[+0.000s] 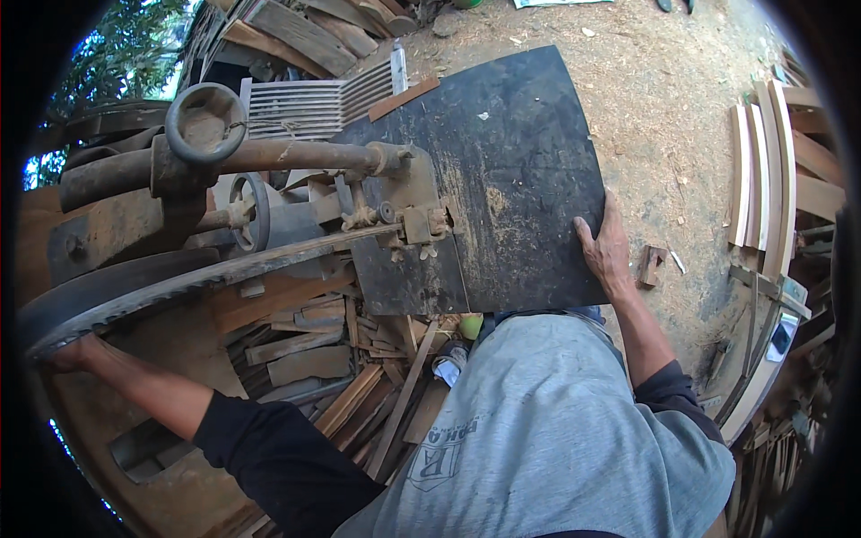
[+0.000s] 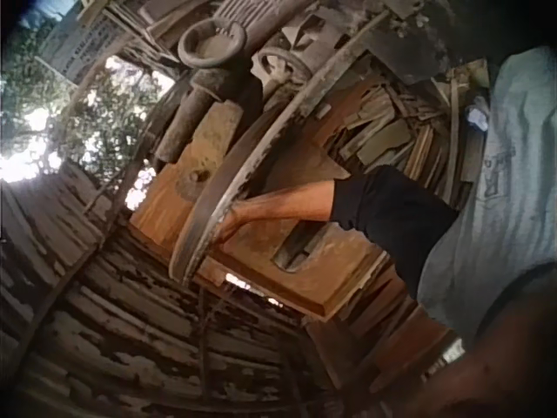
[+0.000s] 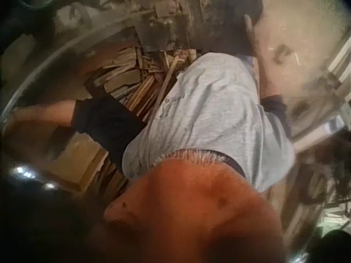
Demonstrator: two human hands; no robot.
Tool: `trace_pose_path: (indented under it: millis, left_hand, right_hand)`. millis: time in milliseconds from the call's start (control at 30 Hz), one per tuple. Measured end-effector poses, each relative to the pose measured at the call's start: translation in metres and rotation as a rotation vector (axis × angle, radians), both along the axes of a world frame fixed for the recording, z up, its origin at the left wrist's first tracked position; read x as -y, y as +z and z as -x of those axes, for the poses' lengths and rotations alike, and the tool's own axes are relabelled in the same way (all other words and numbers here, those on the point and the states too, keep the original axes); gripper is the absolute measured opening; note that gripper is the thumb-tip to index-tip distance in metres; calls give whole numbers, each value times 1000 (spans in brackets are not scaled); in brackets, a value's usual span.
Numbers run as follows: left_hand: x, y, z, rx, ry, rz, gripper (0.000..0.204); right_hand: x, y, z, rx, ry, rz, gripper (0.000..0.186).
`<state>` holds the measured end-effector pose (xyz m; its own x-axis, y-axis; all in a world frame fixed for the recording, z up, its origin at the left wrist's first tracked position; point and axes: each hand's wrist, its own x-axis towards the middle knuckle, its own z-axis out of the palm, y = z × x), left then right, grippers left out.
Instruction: The person works on a bandsaw by removing a part of the machine, handling the saw blade, and then replacing the part.
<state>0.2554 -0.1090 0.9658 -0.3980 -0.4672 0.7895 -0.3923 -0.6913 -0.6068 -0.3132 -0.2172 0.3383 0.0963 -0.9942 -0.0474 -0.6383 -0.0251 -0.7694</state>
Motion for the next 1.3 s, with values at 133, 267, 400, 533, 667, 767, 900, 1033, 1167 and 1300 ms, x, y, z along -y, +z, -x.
trace_pose_path:
  millis: [133,267,400,533,667,767,900,1033,1167,1300]
  left_hand:
    - [-31,-86,63,-133,-442,66,26]
    - [-53,-342,135,-771,-617,77,38]
    - [29,-424,168,-1378,-533,-478,28]
    - [103,-403,150,-1122,-511,-847,29]
    - [123,-393,135,-808,-393,-1134,24]
    - [127,-387,134,-747,-346,-1175,21]
    - [118,-404,123,-926,-10,-1066,22]
    - [98,-422,138,-1670,0,-833,28]
    - [79,-437,165,-2627,-544,-184,42]
    - [76,-443,138,-2866,-563,-441,32]
  right_hand:
    - [0,8,-5,18,10,-11,77]
    - [2,7,-3,3,-27,-28,76]
    - [2,7,-5,22,-4,13,76]
    - [3,9,-3,25,-13,-54,75]
    - [3,8,-3,8,-32,-16,74]
    - [3,2,-4,14,-38,6,75]
    - [3,7,-5,75,-28,-55,75]
    - [4,2,-4,53,-42,-69,74]
    - [2,5,-4,90,-38,-120,74]
    - [0,3,-2,93,-22,-99,74]
